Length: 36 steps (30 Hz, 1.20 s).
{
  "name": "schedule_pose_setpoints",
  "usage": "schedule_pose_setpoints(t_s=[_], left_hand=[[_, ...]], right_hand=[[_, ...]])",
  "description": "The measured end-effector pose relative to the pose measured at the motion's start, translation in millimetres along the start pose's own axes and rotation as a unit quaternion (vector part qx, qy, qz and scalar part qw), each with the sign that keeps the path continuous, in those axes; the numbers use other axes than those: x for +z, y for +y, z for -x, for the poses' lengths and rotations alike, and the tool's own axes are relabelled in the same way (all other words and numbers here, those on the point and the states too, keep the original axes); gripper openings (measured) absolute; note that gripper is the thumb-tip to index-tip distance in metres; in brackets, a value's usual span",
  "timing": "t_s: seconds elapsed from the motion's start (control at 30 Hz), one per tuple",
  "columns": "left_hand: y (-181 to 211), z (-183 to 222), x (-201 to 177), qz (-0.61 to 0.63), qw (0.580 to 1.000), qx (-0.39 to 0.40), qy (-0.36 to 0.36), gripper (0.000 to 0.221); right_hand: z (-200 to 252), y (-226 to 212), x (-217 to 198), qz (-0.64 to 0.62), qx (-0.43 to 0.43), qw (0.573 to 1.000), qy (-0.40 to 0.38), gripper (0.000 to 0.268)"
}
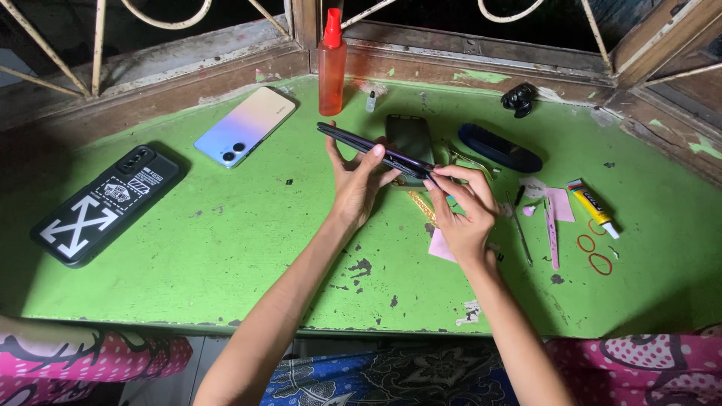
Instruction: Using a plastic prying tool and a metal spudger to remove the back cover of a smartphone for repair.
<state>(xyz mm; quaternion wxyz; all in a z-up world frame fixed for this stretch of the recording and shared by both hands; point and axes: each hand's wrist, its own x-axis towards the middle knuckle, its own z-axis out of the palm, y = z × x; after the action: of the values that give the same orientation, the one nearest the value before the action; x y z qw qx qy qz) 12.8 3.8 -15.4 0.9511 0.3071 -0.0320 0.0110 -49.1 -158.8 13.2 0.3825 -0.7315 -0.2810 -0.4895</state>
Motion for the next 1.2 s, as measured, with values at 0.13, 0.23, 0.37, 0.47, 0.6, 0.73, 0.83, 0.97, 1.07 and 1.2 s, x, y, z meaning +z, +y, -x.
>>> schedule_pose_setpoints(t_s=[0.13,0.23,0.37,0.47,0.6,0.73,0.83,0.97,1.07,1.2], left_hand=[[-3.3,-2.7,-2.7,0.034,0.999,-0.011,0.006,0.12],[0.0,-2.3,-2.7,0.057,0.998,-0.022,0.003,0.12],[-0.1,-5.8,-7.8,0.071,0.997,-0.026,0.008,0.119],[-3.9,-10.5,-14.6,0.085,0.996,-0.031,0.008,0.119],[0.4,-9.0,-13.6,0.087,0.995,-0.035,-0.014,0.113],[-10.2,-18.9,-29.2,0.094,0.995,-0.032,-0.026,0.11],[-15.3,-27.1,-41.4,0.124,0.991,-0.053,-0.027,0.109],[11.4,-11.3,-16.6,0.147,0.984,-0.078,-0.058,0.105],[9.0,-10.5,-14.4,0.152,0.981,-0.086,-0.079,0.104],[-21.8,-29.4,-37.5,0.132,0.981,-0.08,-0.114,0.096]], right_hand=[[-1.0,-2.7,0.4,0.014,-0.007,1.0,-0.003,0.011],[0.2,0.5,1.4,0.019,0.001,1.0,0.001,0.011],[3.6,8.6,2.0,0.037,-0.004,0.999,0.001,0.011],[6.8,16.0,3.2,0.052,0.005,0.999,0.006,0.009],[3.1,16.2,0.2,0.091,0.03,0.995,0.019,0.008],[26.3,37.8,6.4,0.066,0.037,0.997,0.006,0.009],[39.9,43.3,13.5,0.065,0.055,0.994,-0.073,0.011],[51.2,43.3,19.3,0.08,0.043,0.977,-0.193,0.009],[34.1,24.7,15.7,0.039,0.031,0.969,-0.241,0.011],[51.5,50.3,16.8,-0.001,0.063,0.986,-0.151,0.007]])
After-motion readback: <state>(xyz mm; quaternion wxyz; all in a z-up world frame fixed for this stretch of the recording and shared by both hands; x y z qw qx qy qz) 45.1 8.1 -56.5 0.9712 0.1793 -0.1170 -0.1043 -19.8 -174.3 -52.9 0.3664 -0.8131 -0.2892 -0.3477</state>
